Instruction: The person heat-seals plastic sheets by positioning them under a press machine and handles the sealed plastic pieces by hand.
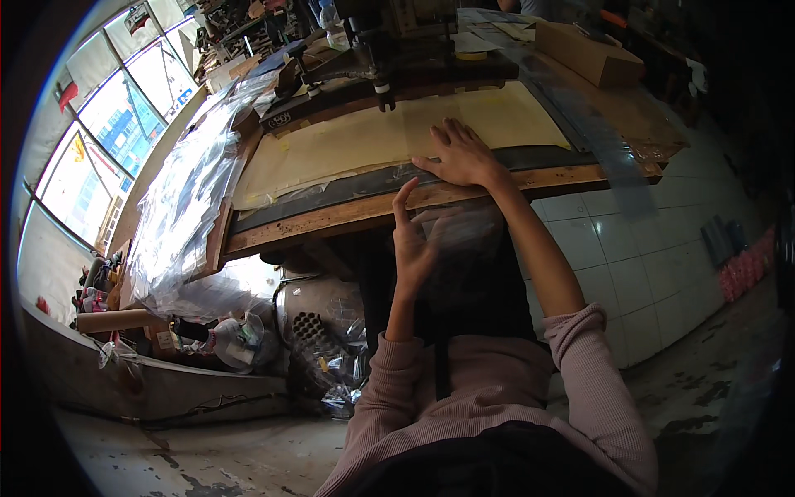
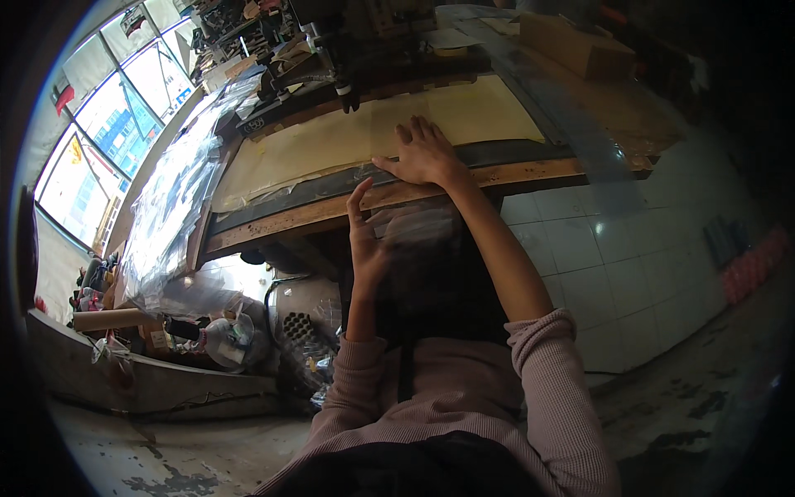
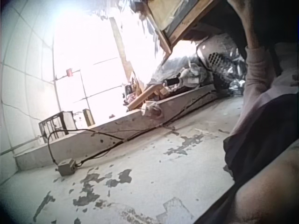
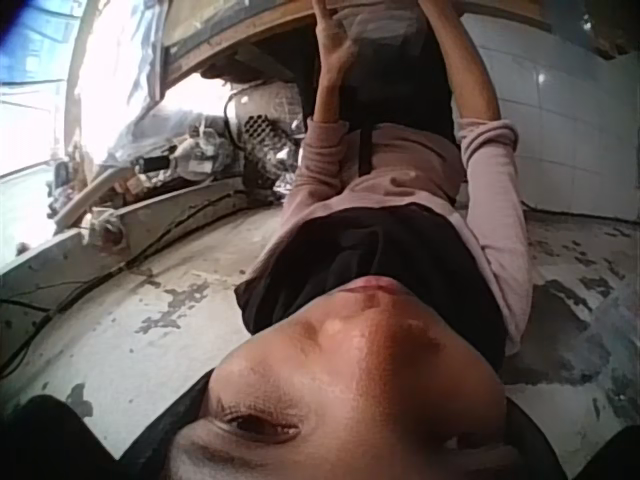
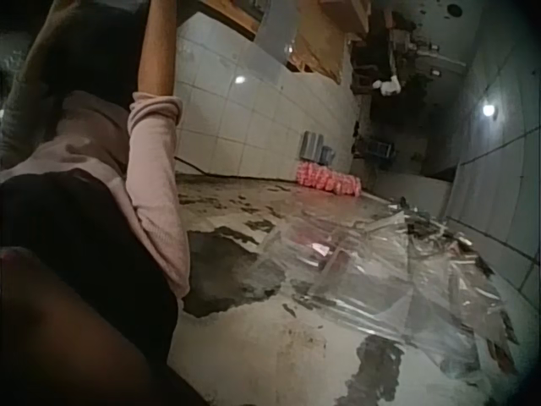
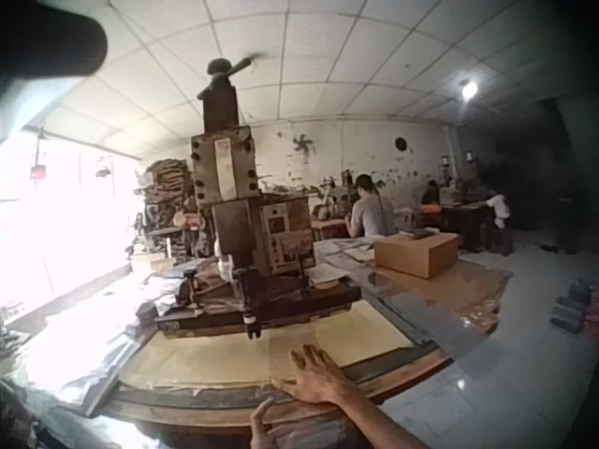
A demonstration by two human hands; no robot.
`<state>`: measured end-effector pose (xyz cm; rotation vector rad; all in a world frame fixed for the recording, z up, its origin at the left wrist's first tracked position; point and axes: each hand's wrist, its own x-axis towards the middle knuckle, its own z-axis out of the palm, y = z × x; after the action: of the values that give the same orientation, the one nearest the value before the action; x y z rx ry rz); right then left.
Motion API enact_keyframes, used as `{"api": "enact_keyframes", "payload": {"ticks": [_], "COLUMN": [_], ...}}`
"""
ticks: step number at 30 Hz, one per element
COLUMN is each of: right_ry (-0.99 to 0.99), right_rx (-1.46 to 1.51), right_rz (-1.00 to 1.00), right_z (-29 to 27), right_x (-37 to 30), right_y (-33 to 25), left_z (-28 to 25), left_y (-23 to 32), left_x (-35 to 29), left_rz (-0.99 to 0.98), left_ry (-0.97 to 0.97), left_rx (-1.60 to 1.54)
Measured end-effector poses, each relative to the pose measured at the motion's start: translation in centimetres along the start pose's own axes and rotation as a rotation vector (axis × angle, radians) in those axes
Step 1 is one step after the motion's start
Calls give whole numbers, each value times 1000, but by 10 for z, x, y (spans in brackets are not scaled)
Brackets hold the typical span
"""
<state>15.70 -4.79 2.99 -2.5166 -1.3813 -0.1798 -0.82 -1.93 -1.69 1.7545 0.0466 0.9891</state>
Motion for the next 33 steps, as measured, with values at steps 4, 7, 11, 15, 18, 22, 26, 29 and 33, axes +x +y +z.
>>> {"api": "enact_keyframes", "payload": {"ticks": [4, 7, 11, 15, 18, 22, 26, 29, 33], "right_ry": [28, 55, 87, 81, 109, 187, 202, 253, 333], "right_rx": [13, 19, 20, -11, 47, 3, -28, -14, 40], "right_rz": [-3, -26, -36, -31, -32, -53, -104, -89, -95], "right_z": [1, 1, 5, 6, 5, 13, 8, 8, 6], "right_x": [-1, -2, -2, -4, 1, 0, -3, -11, -15], "right_y": [0, -1, -2, 5, 3, 6, 4, 3, 0], "left_z": [3, 1, -10, -17, -26, -38, -47, -42, -43], "left_y": [-9, -17, -8, 39, 36, 56, 23, 23, 20], "left_x": [-1, 0, 1, 9, 22, 44, 61, 54, 53], "left_rz": [-70, 21, -56, -145, 181, 353, 317, 217, 248], "left_ry": [17, 71, 21, -133, 34, -49, -273, -337, -317], "left_rx": [-128, -139, 236, 829, 1125, 1274, 947, 941, 927]}}
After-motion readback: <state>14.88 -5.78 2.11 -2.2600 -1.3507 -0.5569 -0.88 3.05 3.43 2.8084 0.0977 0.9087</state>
